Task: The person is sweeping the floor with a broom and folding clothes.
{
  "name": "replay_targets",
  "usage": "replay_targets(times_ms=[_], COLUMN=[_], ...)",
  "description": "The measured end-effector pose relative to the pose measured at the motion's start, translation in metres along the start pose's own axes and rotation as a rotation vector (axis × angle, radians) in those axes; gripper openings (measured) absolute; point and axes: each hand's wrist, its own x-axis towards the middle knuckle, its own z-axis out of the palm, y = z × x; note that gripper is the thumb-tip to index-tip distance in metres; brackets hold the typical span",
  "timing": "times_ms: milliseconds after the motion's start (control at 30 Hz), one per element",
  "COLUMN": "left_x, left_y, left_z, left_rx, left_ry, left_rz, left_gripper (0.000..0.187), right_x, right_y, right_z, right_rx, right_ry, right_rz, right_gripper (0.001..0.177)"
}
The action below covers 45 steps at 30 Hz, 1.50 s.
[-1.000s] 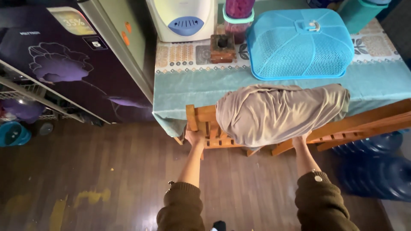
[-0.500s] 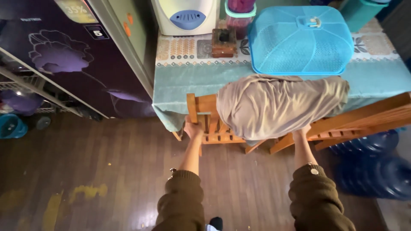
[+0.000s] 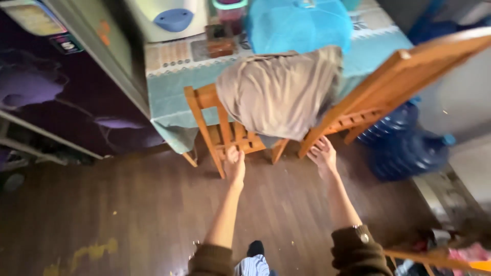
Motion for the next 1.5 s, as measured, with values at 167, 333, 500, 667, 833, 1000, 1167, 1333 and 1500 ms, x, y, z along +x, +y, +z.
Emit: replay_targets(times_ms=[167,333,500,667,833,1000,1167,1333,1500], left_x=[-0.143,-0.269,-0.378,-0.469,-0.544,-0.598,-0.643,-0.684,-0.733], left_y=[0.004,0.038,0.071,0.059,0.064,0.069,0.066,0.050,0.060], left_z=[0.016,0.001,-0.031,-0.056,-0.073,-0.077,-0.099,-0.139,-0.192], left_rx=[-0.183,-0.194,-0.163,-0.124,-0.040,0.054,0.131,0.170,0.389], left_ry=[-0.411,-0.696,-0.930,-1.140,-1.368,-1.601,-1.844,-2.113,-2.303], left_rz=[-0.194,-0.308,-0.408,-0.514,-0.559,-0.571,-0.595,-0.704,-0.695], left_gripper=[0.038,0.032,0.026,0.023,0.021,0.019,0.019,0.018,0.019], right_x=[-0.154,-0.308,-0.457,-0.582,-0.680,-0.755,-0.825,-0.902,-0.991], right_y=[-0.034,-0.043,-0.043,-0.035,-0.027,-0.007,0.016,0.057,0.102], right_z=[-0.023,-0.064,-0.092,-0.123,-0.137,-0.141,-0.114,-0.074,-0.033], right_rx=[-0.027,0.119,0.334,0.344,0.374,0.468,0.530,0.649,0.744], right_ry=[0.186,0.239,0.349,0.536,0.707,0.869,1.090,1.312,1.554], right_rz=[0.041,0.012,-0.062,-0.083,-0.130,-0.231,-0.361,-0.496,-0.582], right_gripper=[0.064,0.055,0.042,0.037,0.034,0.033,0.031,0.030,0.031])
